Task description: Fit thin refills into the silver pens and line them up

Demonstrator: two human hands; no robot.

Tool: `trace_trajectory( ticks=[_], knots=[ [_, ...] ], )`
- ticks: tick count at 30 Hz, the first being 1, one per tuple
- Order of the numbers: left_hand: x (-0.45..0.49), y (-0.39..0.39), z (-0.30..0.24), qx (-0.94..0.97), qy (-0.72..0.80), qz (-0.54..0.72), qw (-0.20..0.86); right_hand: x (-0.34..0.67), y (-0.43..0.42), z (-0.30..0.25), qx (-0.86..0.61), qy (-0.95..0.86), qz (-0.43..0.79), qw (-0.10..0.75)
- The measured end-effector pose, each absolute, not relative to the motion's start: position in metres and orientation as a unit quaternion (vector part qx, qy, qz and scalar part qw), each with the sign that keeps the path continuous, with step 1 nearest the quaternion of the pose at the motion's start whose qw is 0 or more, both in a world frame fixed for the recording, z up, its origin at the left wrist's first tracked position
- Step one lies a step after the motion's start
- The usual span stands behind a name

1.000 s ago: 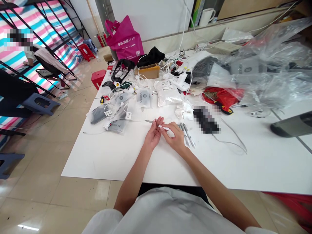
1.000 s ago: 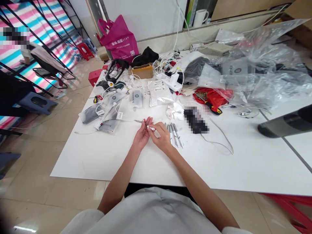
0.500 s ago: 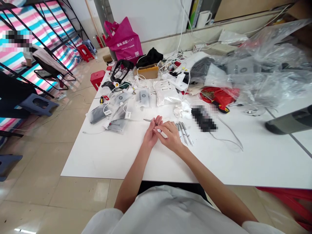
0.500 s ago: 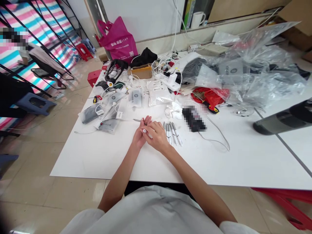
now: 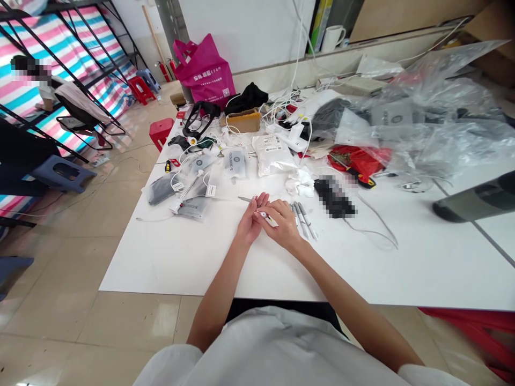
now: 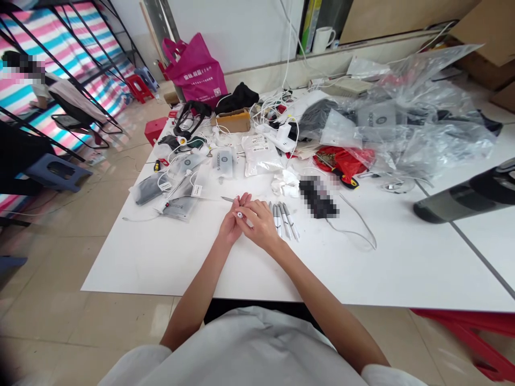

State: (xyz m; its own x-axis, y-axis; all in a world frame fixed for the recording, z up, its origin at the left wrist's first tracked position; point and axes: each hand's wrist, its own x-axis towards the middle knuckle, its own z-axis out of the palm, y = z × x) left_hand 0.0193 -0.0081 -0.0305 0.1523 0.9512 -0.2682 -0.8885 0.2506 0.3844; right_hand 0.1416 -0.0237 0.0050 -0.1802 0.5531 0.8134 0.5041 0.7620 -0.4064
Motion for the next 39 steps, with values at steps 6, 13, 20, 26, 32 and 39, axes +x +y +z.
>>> trace_trajectory(
  ticks=[6, 13, 20, 26, 32, 39],
  knots=[
    [0.019, -0.006, -0.031, 0.079, 0.226, 0.611, 0.754, 0.142, -0.023, 0.002, -0.355, -0.766, 0.034, 0.534],
    [0.02, -0.008, -0.026, 0.079, 0.24, 0.608, 0.753, 0.144, -0.019, -0.003, -0.348, -0.761, 0.035, 0.547],
    [0.022, -0.007, -0.026, 0.079, 0.252, 0.605, 0.751, 0.144, -0.016, -0.012, -0.351, -0.753, 0.044, 0.555],
    [0.018, -0.004, -0.025, 0.074, 0.257, 0.622, 0.736, 0.15, -0.018, -0.028, -0.387, -0.72, 0.147, 0.557],
    [0.014, -0.003, -0.02, 0.074, 0.265, 0.635, 0.722, 0.151, -0.019, -0.035, -0.399, -0.715, 0.173, 0.547],
    [0.021, -0.006, -0.017, 0.035, 0.283, 0.625, 0.727, 0.144, -0.018, -0.038, -0.391, -0.721, 0.147, 0.552]
  ],
)
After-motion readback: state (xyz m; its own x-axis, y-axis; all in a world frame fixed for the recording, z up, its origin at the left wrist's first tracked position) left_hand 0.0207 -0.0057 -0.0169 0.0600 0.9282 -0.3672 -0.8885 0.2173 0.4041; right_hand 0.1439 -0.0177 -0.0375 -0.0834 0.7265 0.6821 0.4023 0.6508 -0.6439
